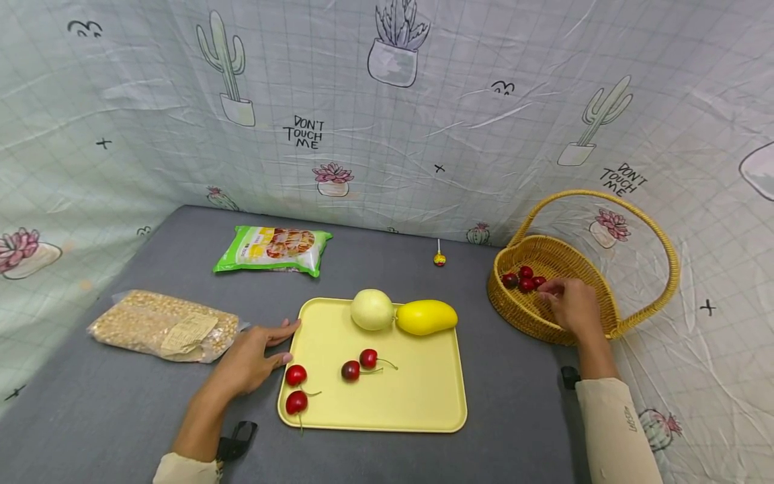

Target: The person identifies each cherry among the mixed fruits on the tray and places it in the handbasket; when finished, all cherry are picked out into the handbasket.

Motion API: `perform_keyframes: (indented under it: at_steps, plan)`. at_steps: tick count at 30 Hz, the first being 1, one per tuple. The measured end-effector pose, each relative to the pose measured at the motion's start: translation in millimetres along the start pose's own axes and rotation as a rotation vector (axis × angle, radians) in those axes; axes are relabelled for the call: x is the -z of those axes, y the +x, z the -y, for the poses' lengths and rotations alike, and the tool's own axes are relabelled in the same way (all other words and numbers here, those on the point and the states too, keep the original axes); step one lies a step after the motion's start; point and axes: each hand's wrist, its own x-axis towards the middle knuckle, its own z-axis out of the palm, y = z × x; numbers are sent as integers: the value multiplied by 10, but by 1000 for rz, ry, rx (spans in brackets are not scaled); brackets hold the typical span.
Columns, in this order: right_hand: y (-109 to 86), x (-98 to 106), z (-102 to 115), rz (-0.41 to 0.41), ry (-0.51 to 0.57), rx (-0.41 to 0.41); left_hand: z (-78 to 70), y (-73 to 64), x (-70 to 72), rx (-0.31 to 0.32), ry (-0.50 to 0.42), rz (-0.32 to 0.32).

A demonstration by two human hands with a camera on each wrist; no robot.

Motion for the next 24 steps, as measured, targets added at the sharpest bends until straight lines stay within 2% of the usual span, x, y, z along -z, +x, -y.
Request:
perform_keyframes:
  at_steps: [10,18,21,24]
  plan:
    - [-8,-22,25,-127,45,38,1,2,-1,3,1,-1]
    - [-31,-51,90,-430,123,95,-2,-5,6,-4,0,-6]
    - [-54,-55,120,-511,173,119,-6,-7,2,-5,-6,-5]
    - [-95,-55,195,-557,229,150,-3,-13,2,-6,-3,-7]
